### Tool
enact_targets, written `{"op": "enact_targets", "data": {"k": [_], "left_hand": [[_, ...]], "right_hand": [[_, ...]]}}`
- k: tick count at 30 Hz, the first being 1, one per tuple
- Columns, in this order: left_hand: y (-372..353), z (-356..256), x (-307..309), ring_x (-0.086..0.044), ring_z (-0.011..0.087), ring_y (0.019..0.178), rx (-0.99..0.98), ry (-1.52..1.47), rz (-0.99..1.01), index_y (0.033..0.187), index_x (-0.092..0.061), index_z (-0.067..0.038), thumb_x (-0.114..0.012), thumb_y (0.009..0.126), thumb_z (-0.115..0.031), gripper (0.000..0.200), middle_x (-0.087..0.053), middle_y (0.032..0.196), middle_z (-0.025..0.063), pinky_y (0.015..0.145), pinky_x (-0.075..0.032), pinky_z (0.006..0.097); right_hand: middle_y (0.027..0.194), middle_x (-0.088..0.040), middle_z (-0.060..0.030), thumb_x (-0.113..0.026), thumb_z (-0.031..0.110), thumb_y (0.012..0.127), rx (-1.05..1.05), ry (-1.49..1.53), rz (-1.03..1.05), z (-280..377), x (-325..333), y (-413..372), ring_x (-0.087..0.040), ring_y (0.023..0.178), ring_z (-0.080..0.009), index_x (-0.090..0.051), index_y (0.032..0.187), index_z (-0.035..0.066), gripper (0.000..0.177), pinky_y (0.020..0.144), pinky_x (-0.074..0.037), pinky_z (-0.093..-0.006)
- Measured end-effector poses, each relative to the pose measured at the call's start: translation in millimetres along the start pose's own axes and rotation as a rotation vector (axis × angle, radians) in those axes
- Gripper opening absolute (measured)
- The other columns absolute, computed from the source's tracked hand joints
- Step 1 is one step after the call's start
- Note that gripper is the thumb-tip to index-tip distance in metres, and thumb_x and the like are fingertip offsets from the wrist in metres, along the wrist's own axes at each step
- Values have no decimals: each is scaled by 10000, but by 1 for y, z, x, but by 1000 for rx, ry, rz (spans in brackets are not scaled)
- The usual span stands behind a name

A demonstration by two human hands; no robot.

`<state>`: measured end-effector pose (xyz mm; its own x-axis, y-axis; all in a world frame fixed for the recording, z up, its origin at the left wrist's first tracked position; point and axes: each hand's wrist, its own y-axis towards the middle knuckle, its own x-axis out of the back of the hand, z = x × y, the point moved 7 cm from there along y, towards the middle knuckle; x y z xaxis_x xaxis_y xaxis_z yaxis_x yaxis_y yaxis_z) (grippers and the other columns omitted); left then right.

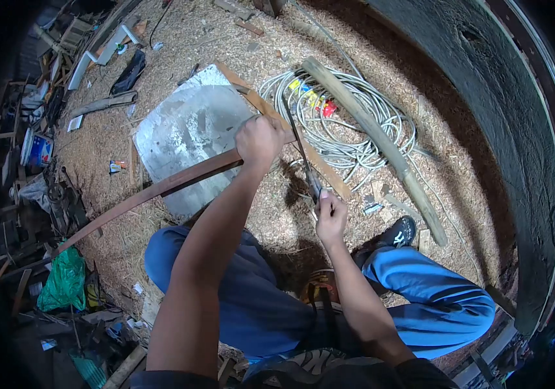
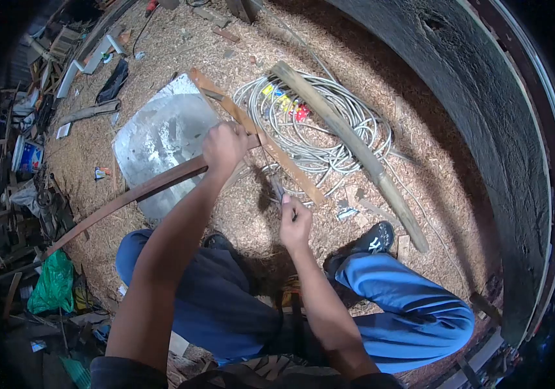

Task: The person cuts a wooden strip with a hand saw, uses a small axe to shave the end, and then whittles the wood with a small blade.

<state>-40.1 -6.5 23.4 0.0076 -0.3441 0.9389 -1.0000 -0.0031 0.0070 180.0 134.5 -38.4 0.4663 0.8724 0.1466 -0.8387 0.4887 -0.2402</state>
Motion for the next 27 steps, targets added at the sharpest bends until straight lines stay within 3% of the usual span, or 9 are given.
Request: {"op": "enact_targets", "data": {"k": [7,11,12,13,14,20,22,24,27], "left_hand": [[-3,-2,1,-696,400,771,-2,12,-25,803,-748,-49,-628,851,-293,277,-700,801,226,742,-561,478],[0,6,-10,-696,399,773,-19,21,-33,817,-752,-51,-623,852,-292,276,-703,809,222,744,-559,479],[-3,5,-10,-696,399,773,-21,23,-21,817,-752,-51,-623,852,-292,276,-703,809,222,744,-559,479],[-3,2,-4,-696,399,770,-13,12,-5,813,-752,-51,-620,851,-289,275,-701,807,225,743,-558,480],[-2,1,0,-696,399,766,-4,2,6,809,-752,-50,-618,850,-286,275,-700,804,227,741,-557,481],[1,4,-4,-693,406,757,-5,-21,-31,787,-751,-51,-610,846,-281,276,-696,796,232,739,-556,482],[0,2,-2,-692,406,761,9,5,-11,791,-752,-54,-610,846,-278,272,-696,796,231,743,-555,484],[1,2,-5,-692,407,766,9,34,14,795,-753,-56,-611,846,-276,267,-696,797,230,746,-554,485],[-4,0,-4,-678,385,674,-97,-25,-147,694,-720,-22,-601,829,-226,272,-688,729,210,682,-550,464]], "right_hand": [[571,-401,22,-470,311,1044,26,27,62,-40,25,-50,-347,533,-74,-480,654,41,474,499,-279,-292],[645,-469,-5,-412,401,1052,51,128,30,-20,9,-25,-407,539,-89,-525,762,54,465,501,-307,-268],[709,-508,-29,-412,429,1052,6,203,-17,-37,-4,-8,-466,582,-108,-533,845,45,453,534,-382,-244],[611,-493,-54,-399,321,1046,-111,332,-84,-11,-18,5,-460,569,-152,-556,746,12,459,530,-357,-341],[611,-493,-54,-399,321,1046,-112,334,-88,-14,-17,5,-460,569,-152,-556,746,12,459,530,-357,-341],[644,-546,-80,-324,387,1050,47,56,-12,-55,27,-50,-477,578,-163,-576,795,-17,541,538,-363,-326],[729,-547,-62,-328,400,1068,208,-117,3,-38,29,-57,-467,576,-120,-560,948,-24,498,516,-378,-263],[745,-559,-62,-337,425,1063,152,55,132,-28,9,-27,-462,557,-120,-562,907,-11,515,518,-371,-266],[743,-557,-55,-355,447,1057,-40,251,-156,-31,-4,6,-465,564,-120,-544,841,8,524,520,-363,-273]]}}
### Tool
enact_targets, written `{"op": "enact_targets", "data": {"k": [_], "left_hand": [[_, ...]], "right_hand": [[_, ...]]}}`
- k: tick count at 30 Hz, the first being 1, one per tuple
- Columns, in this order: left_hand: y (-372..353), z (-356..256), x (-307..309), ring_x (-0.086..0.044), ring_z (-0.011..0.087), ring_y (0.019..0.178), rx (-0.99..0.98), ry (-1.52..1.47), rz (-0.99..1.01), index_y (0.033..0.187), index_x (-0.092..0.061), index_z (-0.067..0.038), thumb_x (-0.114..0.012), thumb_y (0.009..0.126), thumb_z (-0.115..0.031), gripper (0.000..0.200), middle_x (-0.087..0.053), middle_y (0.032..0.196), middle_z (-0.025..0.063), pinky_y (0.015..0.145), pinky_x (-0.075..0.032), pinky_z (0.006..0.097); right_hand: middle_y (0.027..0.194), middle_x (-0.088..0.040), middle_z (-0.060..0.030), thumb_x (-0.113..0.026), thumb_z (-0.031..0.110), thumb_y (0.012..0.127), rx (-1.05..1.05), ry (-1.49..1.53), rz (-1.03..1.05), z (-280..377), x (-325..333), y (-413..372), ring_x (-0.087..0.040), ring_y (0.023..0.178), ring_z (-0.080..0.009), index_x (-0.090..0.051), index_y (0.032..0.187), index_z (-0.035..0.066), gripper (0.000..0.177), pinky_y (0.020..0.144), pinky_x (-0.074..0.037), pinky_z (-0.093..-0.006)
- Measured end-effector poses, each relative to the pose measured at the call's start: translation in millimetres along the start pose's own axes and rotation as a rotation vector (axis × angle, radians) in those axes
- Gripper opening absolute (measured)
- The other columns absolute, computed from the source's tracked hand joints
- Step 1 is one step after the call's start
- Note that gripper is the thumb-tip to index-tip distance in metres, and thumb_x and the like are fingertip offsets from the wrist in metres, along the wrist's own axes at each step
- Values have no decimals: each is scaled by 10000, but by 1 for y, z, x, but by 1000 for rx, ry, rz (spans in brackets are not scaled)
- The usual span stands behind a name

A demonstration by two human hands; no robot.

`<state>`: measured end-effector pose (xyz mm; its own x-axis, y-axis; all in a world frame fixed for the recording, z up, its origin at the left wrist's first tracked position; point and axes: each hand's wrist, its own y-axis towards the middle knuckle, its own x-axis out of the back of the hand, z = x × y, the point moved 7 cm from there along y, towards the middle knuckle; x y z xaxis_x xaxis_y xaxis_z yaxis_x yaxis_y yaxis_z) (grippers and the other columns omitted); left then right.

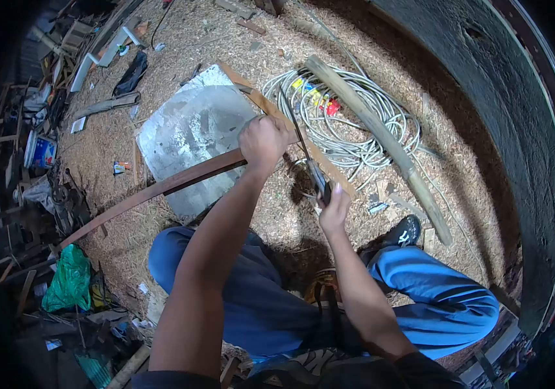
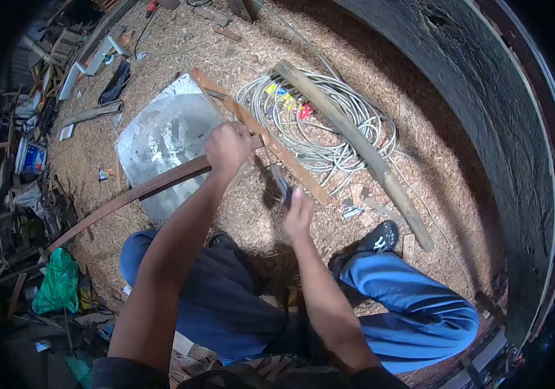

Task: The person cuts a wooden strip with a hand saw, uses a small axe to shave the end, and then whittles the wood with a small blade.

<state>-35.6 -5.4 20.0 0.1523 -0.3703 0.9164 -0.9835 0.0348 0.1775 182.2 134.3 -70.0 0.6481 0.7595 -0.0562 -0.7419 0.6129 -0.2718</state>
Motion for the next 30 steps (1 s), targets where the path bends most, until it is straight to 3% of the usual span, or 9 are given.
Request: {"op": "enact_targets", "data": {"k": [2,11,12,16,18,23,26,27,30], "left_hand": [[2,1,1,-678,384,674,19,6,2,677,-711,-24,-600,822,-217,266,-684,722,209,675,-548,466],[4,-1,1,-690,413,766,60,51,111,822,-749,-39,-616,846,-287,282,-702,824,229,746,-553,487],[1,-1,0,-690,413,766,61,53,124,822,-749,-39,-616,846,-287,282,-702,824,229,746,-553,487],[2,1,1,-690,416,773,126,48,154,825,-748,-38,-614,850,-294,290,-704,830,222,750,-555,483],[4,2,4,-690,415,774,154,58,160,819,-749,-39,-613,852,-292,289,-706,828,217,750,-556,482],[5,2,-3,-691,414,772,60,14,105,794,-744,-31,-625,850,-317,315,-699,812,236,749,-556,484],[3,2,-2,-691,414,777,79,46,114,785,-741,-26,-622,845,-312,316,-693,808,249,749,-555,485],[-1,-2,1,-691,414,777,77,48,127,785,-741,-26,-622,845,-312,316,-693,808,249,749,-555,485],[0,-5,6,-692,415,774,143,31,179,781,-741,-29,-611,838,-288,296,-694,806,249,747,-555,488]], "right_hand": [[753,-557,-49,-384,450,1053,15,-181,301,-2,-10,8,-487,608,-121,-538,865,12,501,530,-376,-272],[715,-524,-69,-443,264,1054,522,-566,134,25,21,-44,-483,577,-137,-541,904,3,316,515,-403,-284],[673,-485,-34,-439,326,1060,105,-103,211,5,10,-17,-446,534,-114,-506,827,18,391,476,-370,-255],[627,-431,-7,-391,359,1069,94,-170,153,20,-9,4,-402,538,-92,-459,718,41,479,489,-335,-259],[570,-396,-77,-412,257,1036,80,-128,209,29,-5,-19,-391,558,-162,-474,692,2,433,535,-314,-391],[578,-420,-6,-378,302,1062,320,-453,77,-22,60,-74,-393,510,-104,-472,705,29,460,483,-307,-290],[587,-458,-20,-383,325,1066,433,-360,62,65,9,-37,-417,505,-115,-481,713,34,467,480,-344,-280],[624,-492,-29,-396,330,1065,84,-225,163,18,4,-11,-445,530,-119,-507,746,27,453,501,-371,-275],[660,-491,-24,-391,317,1064,70,-231,242,30,-12,0,-443,563,-112,-533,808,19,417,520,-366,-285]]}}
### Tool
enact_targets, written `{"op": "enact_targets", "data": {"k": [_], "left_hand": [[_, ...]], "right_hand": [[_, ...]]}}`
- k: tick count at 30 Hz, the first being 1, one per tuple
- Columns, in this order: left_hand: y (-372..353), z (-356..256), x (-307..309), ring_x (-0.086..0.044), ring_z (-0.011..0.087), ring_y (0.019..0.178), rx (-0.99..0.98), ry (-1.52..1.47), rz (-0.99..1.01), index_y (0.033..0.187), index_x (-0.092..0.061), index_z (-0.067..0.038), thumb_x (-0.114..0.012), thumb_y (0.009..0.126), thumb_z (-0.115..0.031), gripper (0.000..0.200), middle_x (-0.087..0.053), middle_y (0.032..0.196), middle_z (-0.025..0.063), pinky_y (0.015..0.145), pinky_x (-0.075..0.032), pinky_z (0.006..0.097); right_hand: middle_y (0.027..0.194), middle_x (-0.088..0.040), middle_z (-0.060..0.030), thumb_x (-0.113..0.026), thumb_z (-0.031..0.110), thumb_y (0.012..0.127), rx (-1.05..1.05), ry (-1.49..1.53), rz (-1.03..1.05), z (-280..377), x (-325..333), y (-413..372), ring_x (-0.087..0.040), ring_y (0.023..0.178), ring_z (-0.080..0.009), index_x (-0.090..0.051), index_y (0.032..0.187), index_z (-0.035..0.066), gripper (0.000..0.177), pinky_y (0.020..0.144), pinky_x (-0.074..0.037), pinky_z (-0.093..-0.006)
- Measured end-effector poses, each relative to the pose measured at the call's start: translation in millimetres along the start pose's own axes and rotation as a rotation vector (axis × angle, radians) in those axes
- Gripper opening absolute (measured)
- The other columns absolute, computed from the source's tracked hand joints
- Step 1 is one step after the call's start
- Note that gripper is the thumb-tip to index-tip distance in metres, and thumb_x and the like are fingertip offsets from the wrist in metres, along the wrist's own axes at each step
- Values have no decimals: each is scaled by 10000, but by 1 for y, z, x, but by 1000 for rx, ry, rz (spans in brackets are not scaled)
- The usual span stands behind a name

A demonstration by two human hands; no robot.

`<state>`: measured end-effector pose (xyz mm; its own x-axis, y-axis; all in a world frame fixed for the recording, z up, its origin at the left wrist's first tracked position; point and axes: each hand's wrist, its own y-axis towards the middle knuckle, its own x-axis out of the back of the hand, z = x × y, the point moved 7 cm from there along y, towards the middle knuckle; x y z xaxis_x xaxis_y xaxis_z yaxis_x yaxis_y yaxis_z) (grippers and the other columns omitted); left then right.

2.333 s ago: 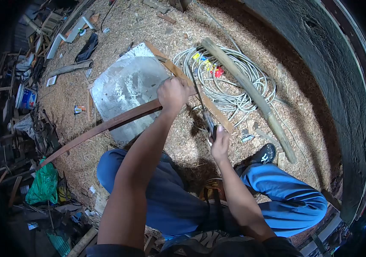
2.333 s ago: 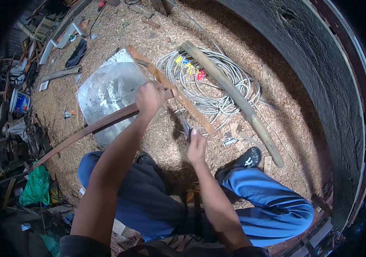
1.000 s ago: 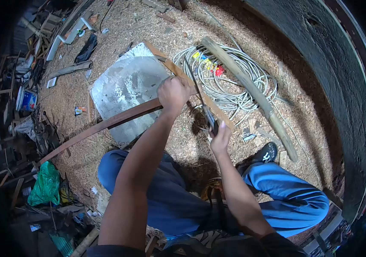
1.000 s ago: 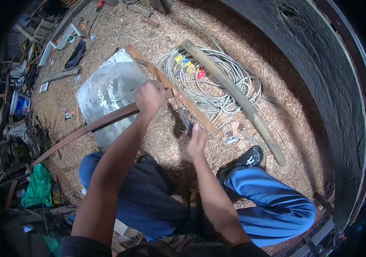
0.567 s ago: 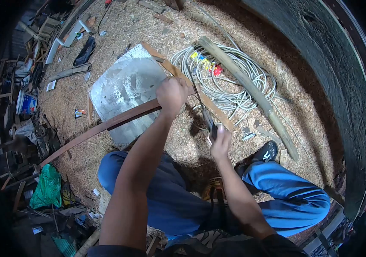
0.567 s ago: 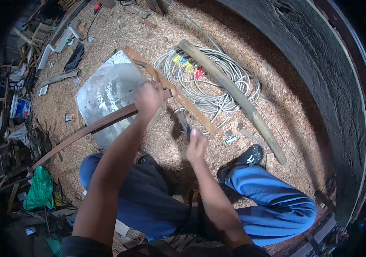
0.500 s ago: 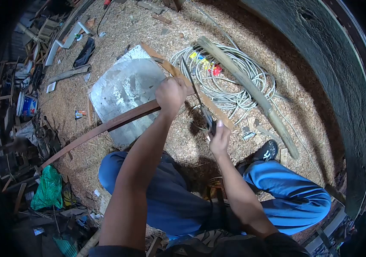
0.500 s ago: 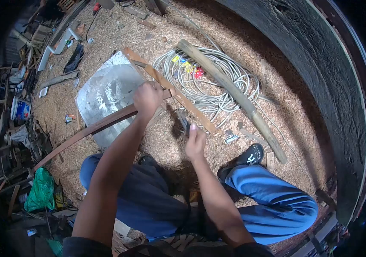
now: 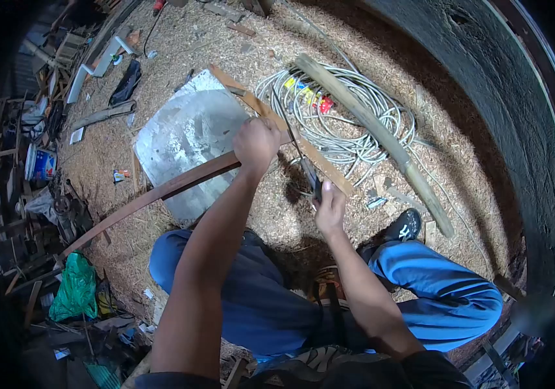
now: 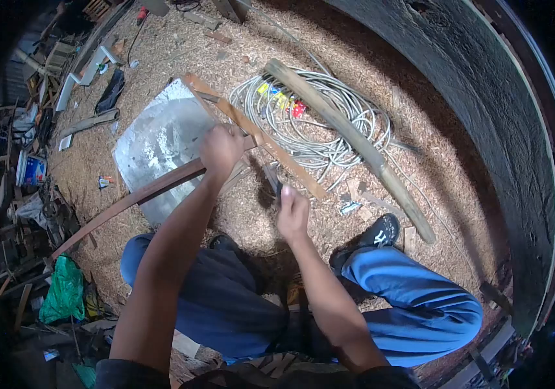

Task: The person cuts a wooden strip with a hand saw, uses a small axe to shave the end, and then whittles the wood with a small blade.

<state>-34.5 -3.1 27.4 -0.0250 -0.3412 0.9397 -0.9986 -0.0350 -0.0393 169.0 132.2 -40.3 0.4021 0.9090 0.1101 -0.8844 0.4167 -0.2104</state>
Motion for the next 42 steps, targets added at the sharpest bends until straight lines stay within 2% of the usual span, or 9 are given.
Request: {"op": "enact_targets", "data": {"k": [10,11,15,17,19,20,26,35,42], "left_hand": [[5,4,-1,-691,416,798,-38,-4,-22,817,-740,-27,-587,853,-312,326,-702,844,238,766,-550,493],[1,3,-4,-691,416,790,-45,-30,-20,810,-740,-30,-590,851,-315,325,-702,840,235,762,-550,490],[4,4,-4,-690,417,759,-49,13,-79,792,-739,-30,-596,853,-317,327,-698,823,237,742,-552,486],[4,4,-4,-688,417,751,-35,-22,-67,782,-736,-35,-598,855,-321,325,-696,804,234,735,-550,486],[4,3,-5,-688,415,748,-40,-19,-71,776,-736,-39,-599,855,-319,321,-694,798,235,732,-549,487],[4,4,-6,-687,414,745,-43,-7,-67,770,-736,-43,-600,854,-316,317,-692,792,236,728,-548,489],[4,5,-9,-689,408,754,-68,-7,-96,806,-749,-44,-596,852,-305,306,-694,803,237,725,-548,489],[4,2,-6,-695,385,732,-26,17,-86,755,-742,-46,-573,850,-283,306,-703,789,201,710,-558,461],[5,9,-11,-696,400,773,-37,47,-96,807,-762,-71,-580,846,-300,295,-702,805,223,743,-556,476]], "right_hand": [[847,-544,-89,-463,305,1053,315,-85,-95,-18,17,-53,-488,665,-124,-549,1126,-33,356,538,-408,-284],[854,-554,-96,-466,295,1054,-54,15,-81,-29,8,-28,-490,670,-132,-549,1078,-31,337,551,-409,-290],[800,-539,-50,-445,321,1060,-8,-39,118,-17,-4,-6,-473,643,-116,-534,919,13,351,536,-400,-274],[643,-450,2,-406,284,1065,50,151,-137,-26,5,-43,-425,564,-108,-531,796,24,394,510,-330,-293],[647,-450,-11,-388,233,1064,328,-162,-92,-23,25,-87,-414,544,-113,-519,832,23,339,492,-324,-288],[650,-458,-14,-404,189,1054,107,-98,51,-61,31,-98,-417,540,-114,-528,869,23,278,486,-322,-290],[594,-453,-3,-404,349,1061,-54,29,-67,4,7,-6,-438,539,-107,-539,725,35,479,500,-340,-281],[572,-413,20,-379,366,1057,77,-44,-57,-31,37,-84,-372,495,-79,-480,713,25,495,459,-272,-277],[573,-416,-37,-445,238,1023,10,85,-91,8,-4,-13,-387,544,-136,-463,684,2,413,512,-314,-356]]}}
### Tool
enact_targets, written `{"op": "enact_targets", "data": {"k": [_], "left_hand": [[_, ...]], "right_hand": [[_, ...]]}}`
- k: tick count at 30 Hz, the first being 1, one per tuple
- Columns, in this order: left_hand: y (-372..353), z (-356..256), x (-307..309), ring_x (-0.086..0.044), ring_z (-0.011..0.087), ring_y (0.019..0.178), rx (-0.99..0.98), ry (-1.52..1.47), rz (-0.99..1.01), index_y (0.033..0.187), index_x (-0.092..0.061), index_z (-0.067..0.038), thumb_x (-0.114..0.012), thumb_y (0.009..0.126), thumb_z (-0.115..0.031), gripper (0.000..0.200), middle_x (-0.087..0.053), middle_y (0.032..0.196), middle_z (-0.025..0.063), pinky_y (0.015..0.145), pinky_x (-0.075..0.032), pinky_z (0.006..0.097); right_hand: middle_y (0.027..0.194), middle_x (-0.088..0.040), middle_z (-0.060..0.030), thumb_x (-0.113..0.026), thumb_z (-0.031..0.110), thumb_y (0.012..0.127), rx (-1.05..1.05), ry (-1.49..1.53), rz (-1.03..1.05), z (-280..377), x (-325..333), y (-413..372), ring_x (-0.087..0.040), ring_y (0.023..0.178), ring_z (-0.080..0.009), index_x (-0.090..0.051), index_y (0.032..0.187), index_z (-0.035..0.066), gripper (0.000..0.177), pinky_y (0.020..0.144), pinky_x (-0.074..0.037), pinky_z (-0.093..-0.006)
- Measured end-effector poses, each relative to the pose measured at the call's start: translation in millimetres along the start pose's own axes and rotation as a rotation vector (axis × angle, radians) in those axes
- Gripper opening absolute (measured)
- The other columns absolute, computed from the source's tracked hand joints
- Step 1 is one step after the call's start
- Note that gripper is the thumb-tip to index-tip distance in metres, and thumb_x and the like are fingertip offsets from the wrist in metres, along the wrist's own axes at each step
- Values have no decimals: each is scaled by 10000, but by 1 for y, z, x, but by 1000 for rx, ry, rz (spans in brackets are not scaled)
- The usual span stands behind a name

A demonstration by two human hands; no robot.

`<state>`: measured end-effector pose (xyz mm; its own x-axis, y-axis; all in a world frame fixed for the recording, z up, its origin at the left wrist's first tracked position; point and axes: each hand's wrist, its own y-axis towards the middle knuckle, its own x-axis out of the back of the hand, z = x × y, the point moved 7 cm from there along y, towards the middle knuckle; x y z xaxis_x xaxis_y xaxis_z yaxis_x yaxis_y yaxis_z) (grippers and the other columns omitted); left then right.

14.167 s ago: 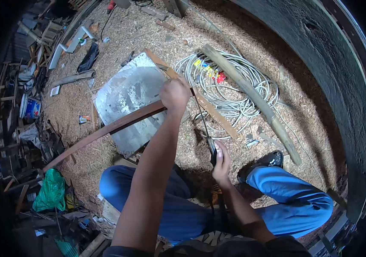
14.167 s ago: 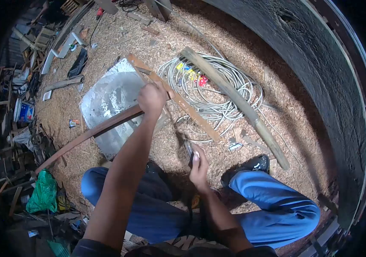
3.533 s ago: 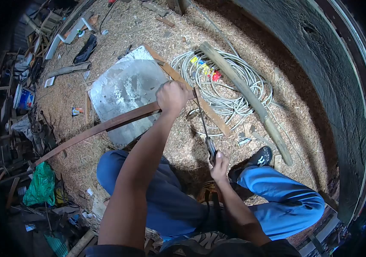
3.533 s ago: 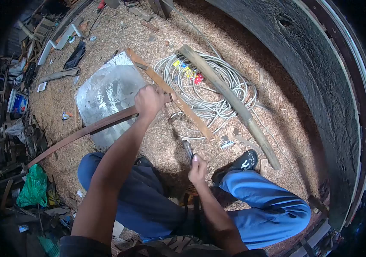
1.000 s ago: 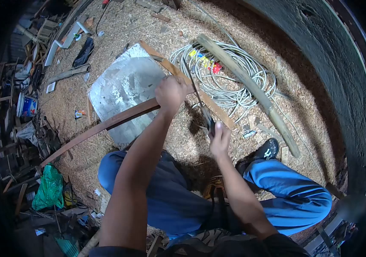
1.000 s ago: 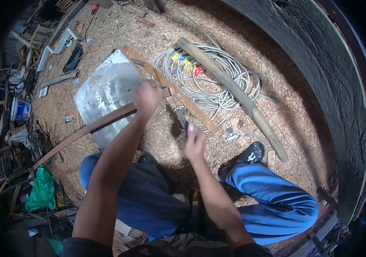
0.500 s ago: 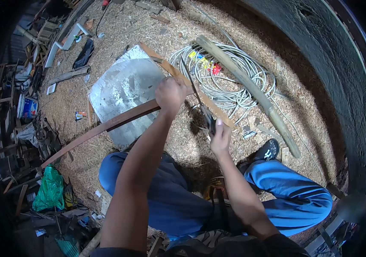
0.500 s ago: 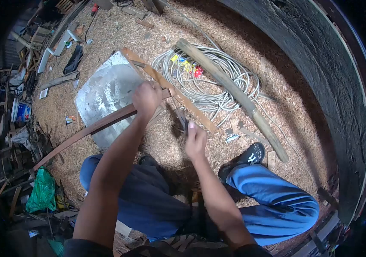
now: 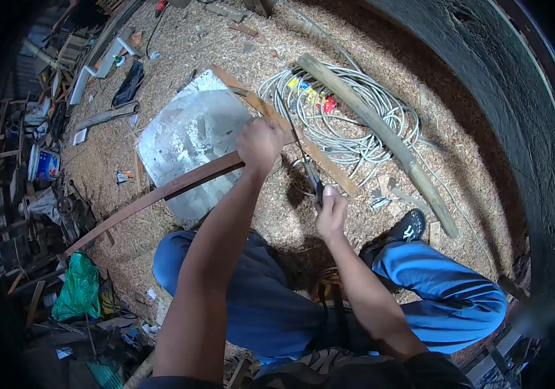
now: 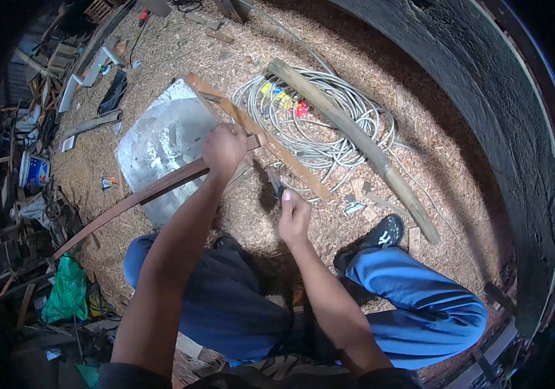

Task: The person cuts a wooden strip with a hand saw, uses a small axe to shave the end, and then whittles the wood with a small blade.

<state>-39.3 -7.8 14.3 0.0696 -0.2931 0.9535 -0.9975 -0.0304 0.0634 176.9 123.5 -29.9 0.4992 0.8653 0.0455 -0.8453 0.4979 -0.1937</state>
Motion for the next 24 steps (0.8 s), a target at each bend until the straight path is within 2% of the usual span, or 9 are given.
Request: {"op": "enact_targets", "data": {"k": [4,5,7,9,10,12,15,21,24], "left_hand": [[1,-5,8,-704,372,748,29,-1,24,753,-741,-44,-594,842,-279,291,-709,796,197,711,-562,454],[1,-5,6,-703,376,751,28,-13,55,755,-741,-44,-591,844,-277,291,-709,797,197,713,-562,453],[3,-3,0,-700,388,759,21,-28,41,776,-744,-36,-601,845,-298,306,-706,795,207,730,-557,468],[3,1,-1,-698,400,767,3,-26,35,797,-748,-29,-611,846,-318,323,-703,793,217,746,-552,483],[2,-1,2,-697,403,767,13,-27,18,787,-742,-17,-611,846,-320,335,-701,786,219,744,-552,483],[-2,-6,7,-697,406,766,14,-26,11,777,-736,-5,-611,847,-321,347,-699,780,221,742,-552,484],[-3,-6,13,-695,410,760,54,-57,32,760,-732,-3,-604,848,-316,349,-695,773,228,740,-551,484],[2,-6,7,-694,407,735,28,-23,42,771,-738,-18,-594,851,-304,331,-697,773,227,728,-554,484],[1,-1,0,-694,403,737,-14,-38,19,783,-749,-41,-595,848,-298,306,-699,777,223,731,-556,481]], "right_hand": [[554,-431,-71,-458,231,1006,130,-129,-15,4,28,-50,-423,492,-166,-486,696,8,383,484,-321,-364],[559,-379,16,-402,295,1053,206,-153,75,-4,34,-64,-367,492,-95,-461,699,49,435,467,-285,-299],[551,-380,18,-395,310,1056,53,-78,47,-18,40,-68,-356,485,-93,-447,676,56,460,467,-271,-297],[554,-395,16,-398,335,1056,156,-143,14,-5,25,-44,-363,497,-91,-430,651,60,491,470,-270,-297],[559,-410,13,-411,349,1053,72,-88,7,0,14,-23,-376,505,-95,-440,644,57,503,474,-284,-299],[567,-460,-58,-482,264,1019,-53,-30,8,-5,4,8,-428,519,-167,-496,688,-4,426,517,-335,-355],[573,-466,-74,-478,236,1013,82,-84,31,14,1,3,-439,518,-173,-499,685,-6,408,520,-348,-358],[565,-439,-95,-501,178,988,14,-98,6,-11,34,-61,-436,514,-173,-485,668,0,367,514,-344,-360],[555,-427,-85,-521,181,985,51,-151,20,-10,34,-51,-424,515,-164,-484,667,-3,369,508,-334,-358]]}}
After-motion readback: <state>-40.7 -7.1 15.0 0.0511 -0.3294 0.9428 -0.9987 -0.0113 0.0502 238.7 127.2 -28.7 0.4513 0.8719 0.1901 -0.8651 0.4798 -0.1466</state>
